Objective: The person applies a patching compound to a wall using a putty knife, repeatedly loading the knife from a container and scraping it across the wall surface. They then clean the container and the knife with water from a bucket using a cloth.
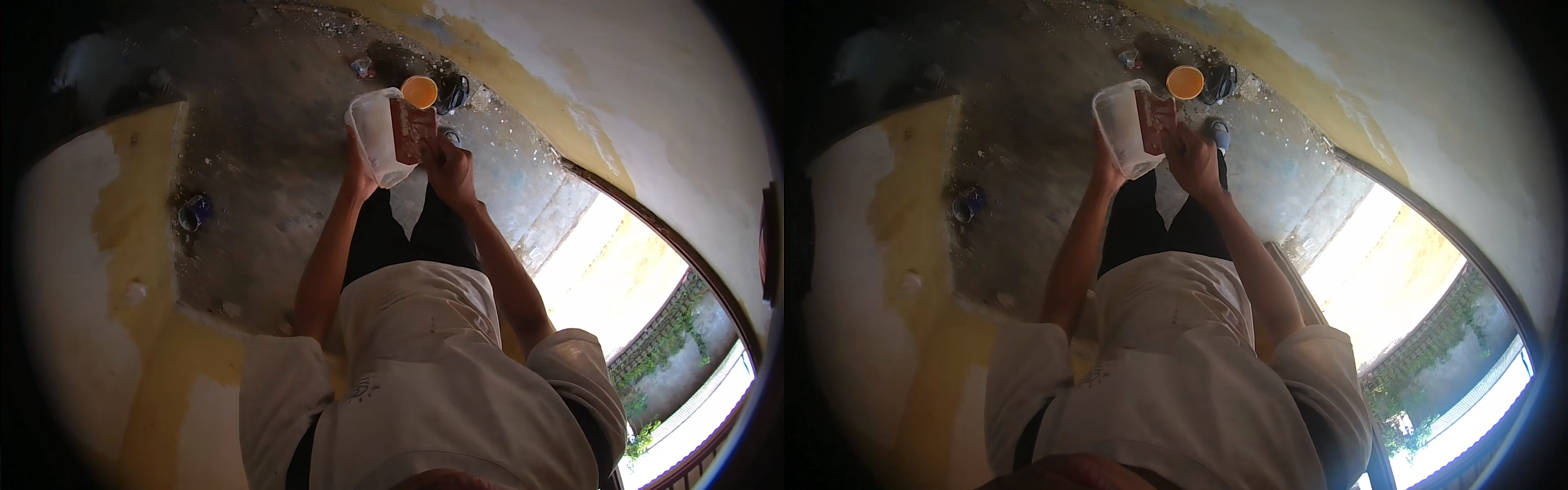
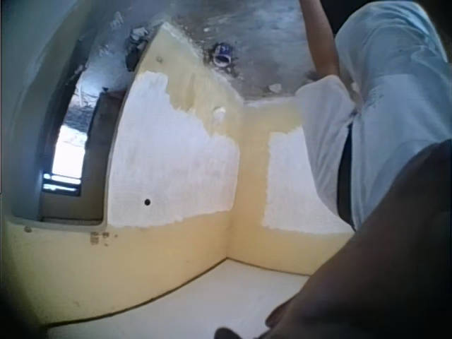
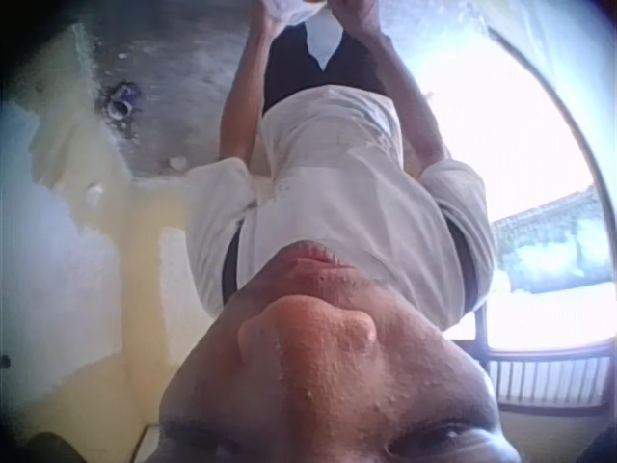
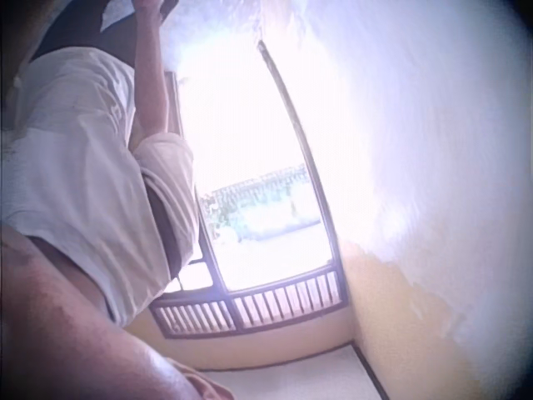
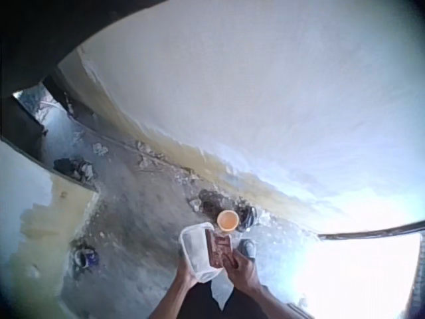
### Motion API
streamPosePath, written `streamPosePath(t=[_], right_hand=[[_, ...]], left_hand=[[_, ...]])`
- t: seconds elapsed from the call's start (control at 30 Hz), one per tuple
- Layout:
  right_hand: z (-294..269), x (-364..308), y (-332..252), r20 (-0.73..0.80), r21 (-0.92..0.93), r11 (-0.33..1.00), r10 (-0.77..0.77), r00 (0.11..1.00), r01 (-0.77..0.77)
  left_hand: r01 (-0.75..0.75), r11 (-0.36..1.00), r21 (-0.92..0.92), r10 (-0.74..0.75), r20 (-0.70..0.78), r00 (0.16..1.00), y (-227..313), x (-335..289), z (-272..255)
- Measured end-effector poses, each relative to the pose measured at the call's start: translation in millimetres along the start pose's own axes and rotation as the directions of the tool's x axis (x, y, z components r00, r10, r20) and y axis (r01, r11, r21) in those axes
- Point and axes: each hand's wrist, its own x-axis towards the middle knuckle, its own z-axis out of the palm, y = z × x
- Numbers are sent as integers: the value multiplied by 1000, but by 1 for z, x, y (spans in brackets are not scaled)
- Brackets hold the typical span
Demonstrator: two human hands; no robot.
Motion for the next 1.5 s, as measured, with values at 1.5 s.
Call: streamPosePath(t=[1.5], right_hand=[[224, 187, 610, 217, 187, 968, 127, 968, -169]], left_hand=[[-44, 890, 455, 148, -197, 969, -257, 478, -285]])
